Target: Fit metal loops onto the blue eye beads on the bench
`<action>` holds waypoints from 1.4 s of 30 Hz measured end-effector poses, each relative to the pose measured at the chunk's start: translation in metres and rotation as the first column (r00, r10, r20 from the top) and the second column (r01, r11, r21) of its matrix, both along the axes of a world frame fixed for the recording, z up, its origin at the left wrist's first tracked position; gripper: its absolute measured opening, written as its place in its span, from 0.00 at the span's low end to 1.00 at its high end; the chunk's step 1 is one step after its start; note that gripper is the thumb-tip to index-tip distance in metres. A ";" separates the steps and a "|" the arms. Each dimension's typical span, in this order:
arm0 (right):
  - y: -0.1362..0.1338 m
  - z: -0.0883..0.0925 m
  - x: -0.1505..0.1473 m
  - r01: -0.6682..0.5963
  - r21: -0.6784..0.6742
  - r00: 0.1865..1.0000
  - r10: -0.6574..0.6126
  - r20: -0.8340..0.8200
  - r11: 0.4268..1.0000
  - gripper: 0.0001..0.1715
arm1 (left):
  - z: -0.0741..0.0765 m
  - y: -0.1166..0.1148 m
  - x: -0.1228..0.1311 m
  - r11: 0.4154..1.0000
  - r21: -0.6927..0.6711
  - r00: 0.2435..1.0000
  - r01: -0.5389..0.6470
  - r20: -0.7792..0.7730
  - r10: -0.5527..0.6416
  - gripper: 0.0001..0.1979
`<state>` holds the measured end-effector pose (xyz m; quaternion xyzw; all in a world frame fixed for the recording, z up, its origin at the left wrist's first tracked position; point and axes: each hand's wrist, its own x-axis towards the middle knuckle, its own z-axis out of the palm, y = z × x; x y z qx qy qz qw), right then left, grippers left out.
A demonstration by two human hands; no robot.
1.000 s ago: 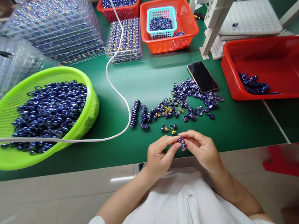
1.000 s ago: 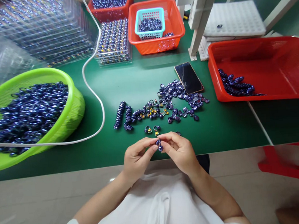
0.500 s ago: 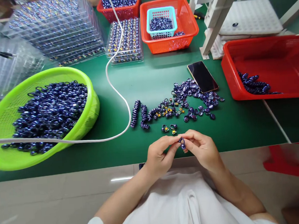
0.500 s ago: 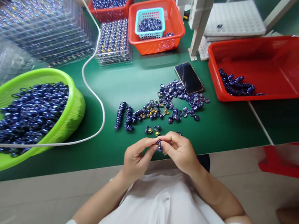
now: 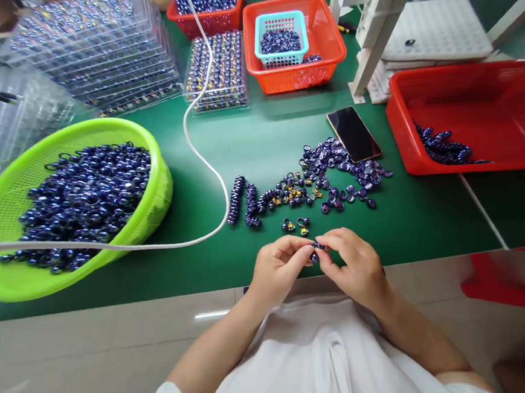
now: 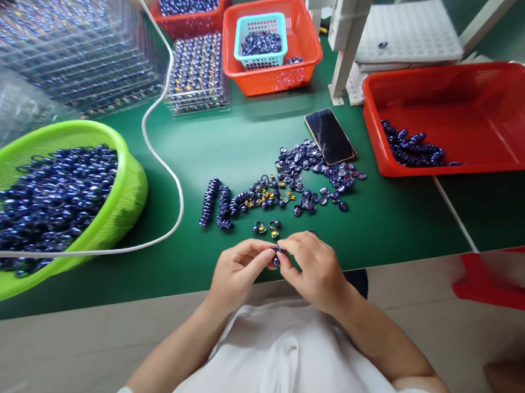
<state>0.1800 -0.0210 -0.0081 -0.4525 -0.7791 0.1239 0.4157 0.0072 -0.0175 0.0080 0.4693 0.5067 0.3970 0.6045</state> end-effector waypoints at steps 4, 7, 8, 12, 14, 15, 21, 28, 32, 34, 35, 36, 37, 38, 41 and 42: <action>0.000 0.001 0.001 -0.030 -0.074 0.999 0.028 -0.032 0.997 0.14 | 0.001 0.005 -0.003 0.977 -0.209 0.974 0.051 0.227 -0.002 0.11; 0.002 0.002 0.005 -0.122 -0.113 0.992 0.120 -0.025 0.986 0.13 | -0.002 0.006 -0.006 0.964 -0.253 0.962 0.084 0.271 -0.013 0.12; 0.002 0.002 0.006 -0.146 -0.113 0.989 0.145 -0.012 0.983 0.13 | -0.002 0.007 -0.007 0.960 -0.262 0.962 0.100 0.271 -0.026 0.12; 0.004 0.000 0.013 -0.167 -0.075 0.980 0.174 0.092 0.983 0.11 | -0.002 0.005 -0.008 0.960 -0.242 0.969 0.140 0.233 -0.083 0.14; 0.003 -0.001 0.014 -0.176 -0.061 0.973 0.182 0.138 0.983 0.10 | -0.002 0.002 -0.007 0.976 -0.173 0.979 0.129 0.178 -0.098 0.20; 0.003 -0.001 0.014 -0.187 -0.059 0.969 0.194 0.152 0.981 0.09 | -0.002 0.001 -0.006 0.984 -0.126 0.984 0.127 0.138 -0.110 0.25; -0.001 -0.003 0.009 -0.218 -0.012 0.963 0.217 0.163 0.976 0.07 | -0.005 -0.004 -0.003 0.962 0.129 0.969 0.243 -0.081 -0.234 0.20; -0.006 -0.011 0.003 -0.192 0.030 0.973 0.187 0.136 0.981 0.05 | -0.003 -0.003 -0.005 0.951 0.176 0.962 0.255 -0.141 -0.232 0.13; -0.007 -0.015 -0.001 -0.195 0.034 0.978 0.191 0.088 0.980 0.06 | -0.006 -0.004 -0.007 0.966 0.118 0.970 0.231 -0.109 -0.219 0.14; -0.007 -0.017 -0.003 -0.205 0.023 0.977 0.203 0.070 0.979 0.07 | -0.009 -0.005 -0.009 0.974 0.078 0.976 0.211 -0.067 -0.206 0.16; -0.007 -0.018 -0.004 -0.202 0.016 0.978 0.201 0.062 0.979 0.07 | -0.010 -0.005 -0.010 0.979 0.059 0.980 0.196 -0.045 -0.193 0.17; -0.006 -0.019 -0.006 -0.198 0.009 0.979 0.197 0.052 0.980 0.07 | -0.011 -0.006 -0.011 0.983 0.043 0.984 0.177 -0.029 -0.176 0.18; -0.006 -0.019 -0.008 -0.197 -0.001 0.980 0.197 0.038 0.980 0.08 | -0.011 -0.006 -0.013 0.987 0.032 0.988 0.156 -0.021 -0.156 0.19; -0.005 -0.019 -0.010 -0.201 -0.014 0.979 0.202 0.023 0.979 0.09 | -0.011 -0.006 -0.015 0.991 0.027 0.991 0.135 -0.021 -0.134 0.20; -0.001 -0.013 -0.018 -0.270 -0.087 0.963 0.271 -0.010 0.959 0.14 | -0.005 -0.006 -0.023 0.994 0.057 0.995 0.093 -0.053 -0.090 0.21; 0.000 -0.011 -0.020 -0.309 -0.121 0.951 0.309 -0.019 0.944 0.16 | -0.002 -0.006 -0.027 0.993 0.081 0.994 0.089 -0.069 -0.084 0.21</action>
